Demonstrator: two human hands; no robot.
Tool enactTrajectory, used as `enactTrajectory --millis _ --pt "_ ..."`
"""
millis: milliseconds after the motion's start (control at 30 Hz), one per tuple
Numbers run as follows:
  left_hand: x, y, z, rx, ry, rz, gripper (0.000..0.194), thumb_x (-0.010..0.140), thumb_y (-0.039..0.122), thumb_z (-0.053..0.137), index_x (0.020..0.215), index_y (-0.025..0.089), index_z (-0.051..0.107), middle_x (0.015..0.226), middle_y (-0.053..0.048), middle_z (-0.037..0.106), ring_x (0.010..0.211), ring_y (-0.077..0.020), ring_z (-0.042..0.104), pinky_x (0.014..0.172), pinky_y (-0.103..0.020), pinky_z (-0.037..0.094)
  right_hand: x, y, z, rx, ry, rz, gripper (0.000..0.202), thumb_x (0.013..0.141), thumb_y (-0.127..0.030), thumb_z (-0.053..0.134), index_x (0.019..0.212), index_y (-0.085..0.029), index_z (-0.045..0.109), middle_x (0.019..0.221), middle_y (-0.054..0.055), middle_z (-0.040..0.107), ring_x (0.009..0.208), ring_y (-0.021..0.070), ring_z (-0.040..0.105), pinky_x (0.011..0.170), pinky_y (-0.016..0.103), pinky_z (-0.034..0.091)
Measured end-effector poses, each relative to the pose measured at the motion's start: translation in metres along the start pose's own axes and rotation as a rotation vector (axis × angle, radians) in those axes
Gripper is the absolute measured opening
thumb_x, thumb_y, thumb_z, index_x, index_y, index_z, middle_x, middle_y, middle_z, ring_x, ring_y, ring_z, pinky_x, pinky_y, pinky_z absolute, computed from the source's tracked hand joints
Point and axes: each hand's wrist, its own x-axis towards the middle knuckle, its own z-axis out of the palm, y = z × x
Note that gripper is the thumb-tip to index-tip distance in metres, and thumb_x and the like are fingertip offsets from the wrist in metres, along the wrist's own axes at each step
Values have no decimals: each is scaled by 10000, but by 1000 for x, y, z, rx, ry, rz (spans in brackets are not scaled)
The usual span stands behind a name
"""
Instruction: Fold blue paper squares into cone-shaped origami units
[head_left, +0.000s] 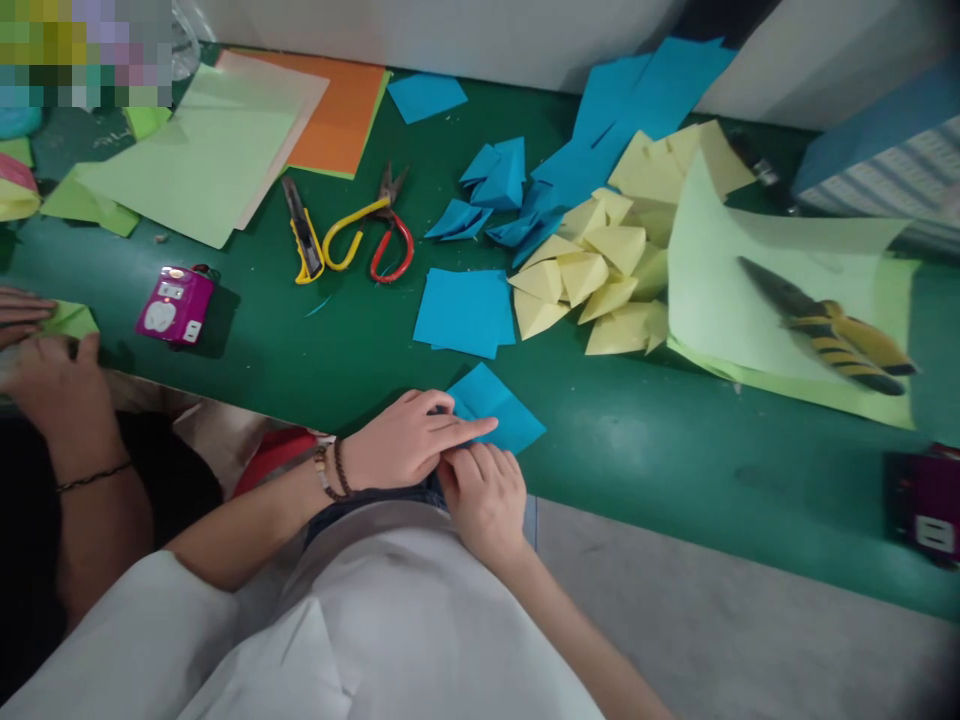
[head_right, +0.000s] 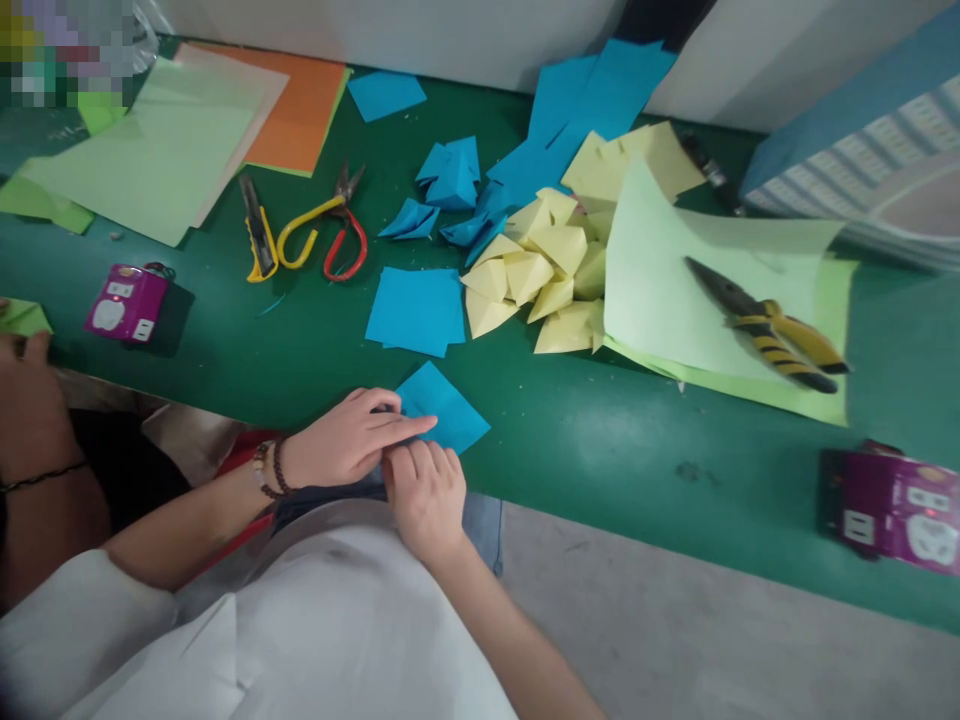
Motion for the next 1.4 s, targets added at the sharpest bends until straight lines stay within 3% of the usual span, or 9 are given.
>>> enactTrajectory --millis 133,233,333,433,667,833,933,1100,1400 --pt "0 0 -2 22 -17 3 557 935 117 393 1482 226 379 1181 -48 672 1144 -236 474 915 -373 397 -3 21 -18 111 26 -38 91 912 -161 578 860 -233 603 698 -9 639 669 141 570 648 298 419" --pt "-1 1 -4 52 -26 29 580 904 91 417 1464 243 408 1309 -32 625 1158 -234 463 914 -381 401 -4 62 -37 63 136 28 248 867 -107 612 1077 -237 597 943 53 696 841 183 630 758 324 504" --pt "-1 0 -6 93 -34 72 486 922 145 454 1388 272 511 1372 -11 592 1164 -243 468 918 -392 401 0 100 -48 -55 61 -56 358 869 -101 602 1195 -247 579 1126 106 666 913 210 637 798 365 521" --pt "0 -3 -7 127 -27 135 331 942 248 494 1239 267 640 1365 -19 601 1173 -258 494 904 -405 412 6 120 -50 -58 -6 -202 389 882 -101 582 1229 -275 574 1234 118 617 942 207 638 805 371 530" --pt "4 -9 -13 177 -26 223 372 943 415 515 1197 184 659 1363 -45 607 1376 -299 402 1120 -466 329 14 115 -52 -12 -39 -404 245 844 -71 625 1002 -248 684 1225 106 636 1091 251 607 845 385 543" --pt "3 -4 -13 268 -75 183 509 934 576 484 1332 271 574 1484 -33 489 1412 -335 357 1148 -544 288 3 107 -59 -9 -132 -445 166 885 -148 636 1002 -240 708 1205 67 693 1164 242 587 890 376 511" --pt "-1 0 -9 292 -86 166 526 928 556 515 1359 257 552 1535 -39 419 1432 -331 327 1173 -552 258 0 103 -61 8 -166 -466 159 904 -143 613 1007 -220 706 1181 47 714 1183 232 579 910 367 485" --pt "-5 2 1 286 -75 193 525 955 483 509 1342 131 559 1427 -89 548 1367 -264 439 1198 -453 283 12 99 -58 118 -189 -409 120 918 -168 603 971 -205 704 938 27 750 1043 202 621 866 336 467" --pt "-11 -6 5 232 -19 240 413 966 450 500 1275 200 613 1446 -67 531 1384 -258 434 1179 -493 310 28 92 -48 57 -172 -292 144 913 -177 602 1043 -174 663 813 42 716 913 201 589 795 332 426"
